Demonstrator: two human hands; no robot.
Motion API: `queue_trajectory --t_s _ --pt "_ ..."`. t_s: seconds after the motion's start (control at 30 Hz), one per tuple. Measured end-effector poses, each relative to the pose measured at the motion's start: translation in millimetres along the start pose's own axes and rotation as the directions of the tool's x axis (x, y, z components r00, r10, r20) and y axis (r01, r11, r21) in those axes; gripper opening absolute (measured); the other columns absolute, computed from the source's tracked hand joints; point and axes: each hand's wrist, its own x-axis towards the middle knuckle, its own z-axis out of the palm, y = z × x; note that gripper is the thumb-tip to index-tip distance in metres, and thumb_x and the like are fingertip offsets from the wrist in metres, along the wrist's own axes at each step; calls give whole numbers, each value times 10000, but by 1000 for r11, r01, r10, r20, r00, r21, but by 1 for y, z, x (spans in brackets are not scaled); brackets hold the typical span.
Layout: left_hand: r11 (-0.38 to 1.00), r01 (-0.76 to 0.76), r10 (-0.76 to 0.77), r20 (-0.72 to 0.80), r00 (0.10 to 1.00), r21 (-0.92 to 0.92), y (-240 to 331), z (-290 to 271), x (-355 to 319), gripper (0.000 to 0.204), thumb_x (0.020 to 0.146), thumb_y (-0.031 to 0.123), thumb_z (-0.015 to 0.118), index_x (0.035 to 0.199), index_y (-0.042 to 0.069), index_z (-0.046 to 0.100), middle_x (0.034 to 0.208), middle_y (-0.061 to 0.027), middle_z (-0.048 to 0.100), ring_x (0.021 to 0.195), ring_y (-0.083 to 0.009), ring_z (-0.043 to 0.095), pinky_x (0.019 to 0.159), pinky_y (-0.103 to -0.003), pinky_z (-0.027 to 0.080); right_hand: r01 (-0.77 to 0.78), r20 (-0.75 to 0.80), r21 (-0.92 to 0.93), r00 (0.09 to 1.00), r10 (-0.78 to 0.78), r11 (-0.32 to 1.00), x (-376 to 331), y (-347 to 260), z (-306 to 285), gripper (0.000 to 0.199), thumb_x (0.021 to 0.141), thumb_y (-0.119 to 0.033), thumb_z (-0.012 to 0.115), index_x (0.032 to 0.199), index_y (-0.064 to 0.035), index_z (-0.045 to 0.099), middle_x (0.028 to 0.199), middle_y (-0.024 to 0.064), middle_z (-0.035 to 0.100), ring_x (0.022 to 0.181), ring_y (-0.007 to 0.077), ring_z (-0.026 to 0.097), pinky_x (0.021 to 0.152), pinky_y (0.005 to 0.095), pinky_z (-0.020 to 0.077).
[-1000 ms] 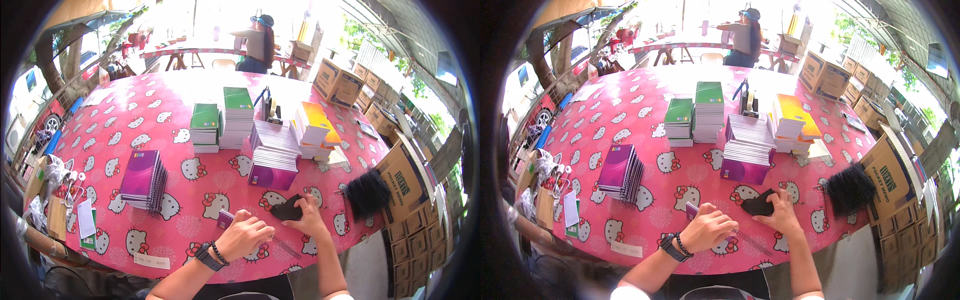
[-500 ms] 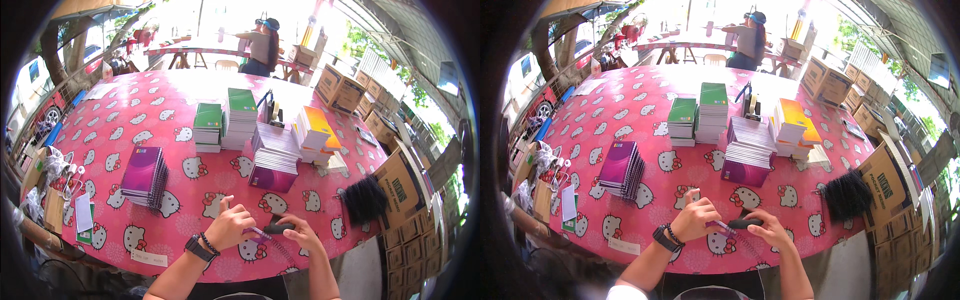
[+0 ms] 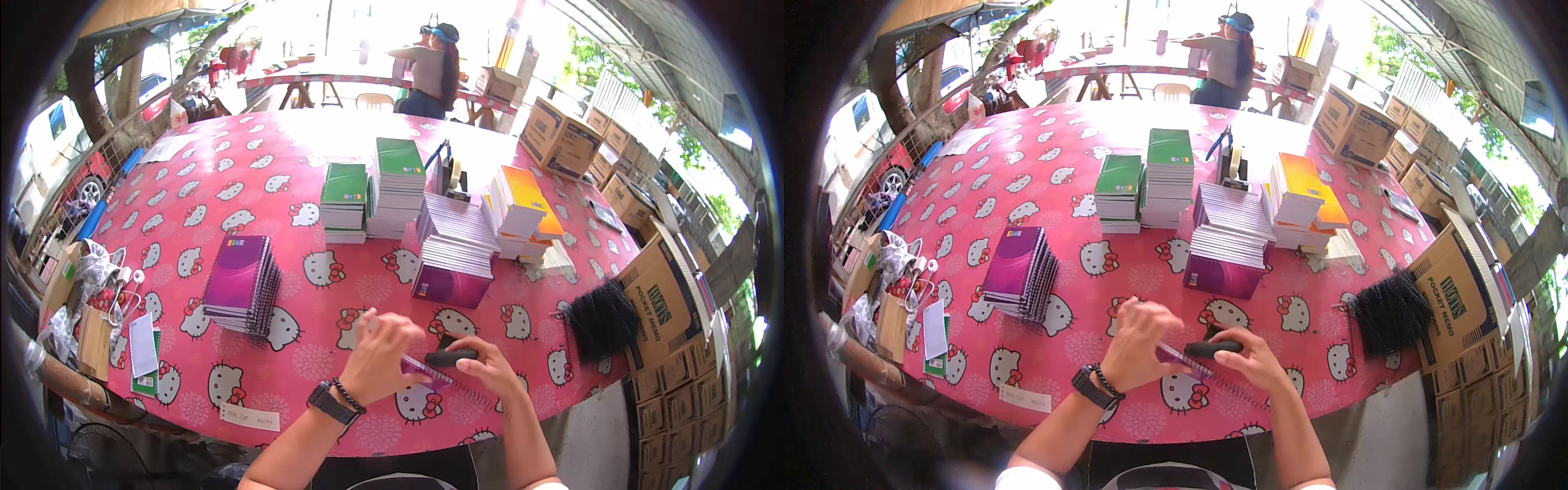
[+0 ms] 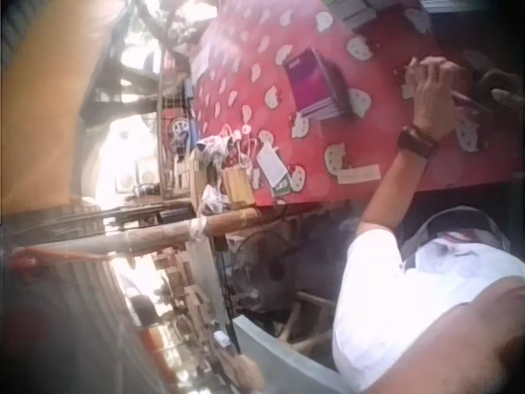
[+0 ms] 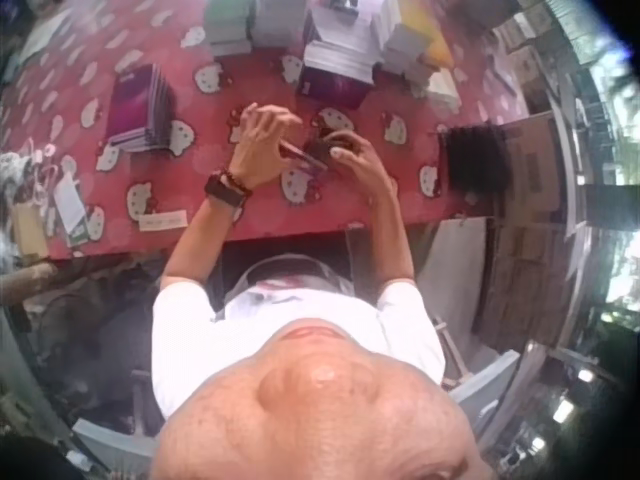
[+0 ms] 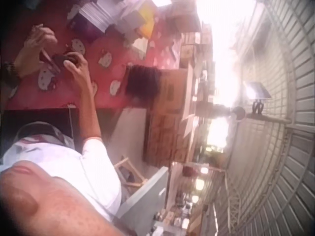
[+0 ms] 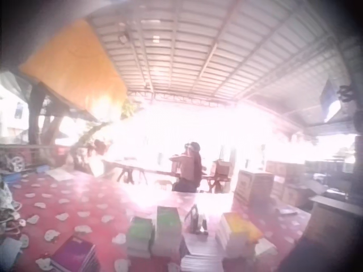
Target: The person assembles small notepads by hand. The person picks up a purple cover, aligns it with a set of pages, and inserts a small black spiral binding through the holes by hand.
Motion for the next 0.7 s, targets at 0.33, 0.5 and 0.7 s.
queue_trajectory --t_s 0.33,0.5,0.7 --pt "514 486 -407 298 863 -707 -44 28 -33 467 636 106 863 892 93 474 735 31 513 700 -57 482 625 -238 441 197 108 297 965 -238 934 16 -15 7 491 760 -421 659 1009 1 631 1072 111 577 1017 187 537 882 313 410" --pt "438 512 -383 362 850 -739 -41 26 -30 444 648 98 852 865 93 465 733 26 550 691 -56 527 613 -224 452 -31 93 -80 995 38 996 20 -3 9 583 757 -492 624 1044 15 620 1137 169 584 1066 229 568 897 330 433" --pt "417 517 -383 372 846 -748 -42 24 -31 446 649 95 851 872 93 464 751 9 587 726 -67 559 641 -240 468 147 195 220 962 -192 964 20 -13 14 481 778 -403 646 1045 -4 624 1119 122 563 929 167 550 812 288 425"
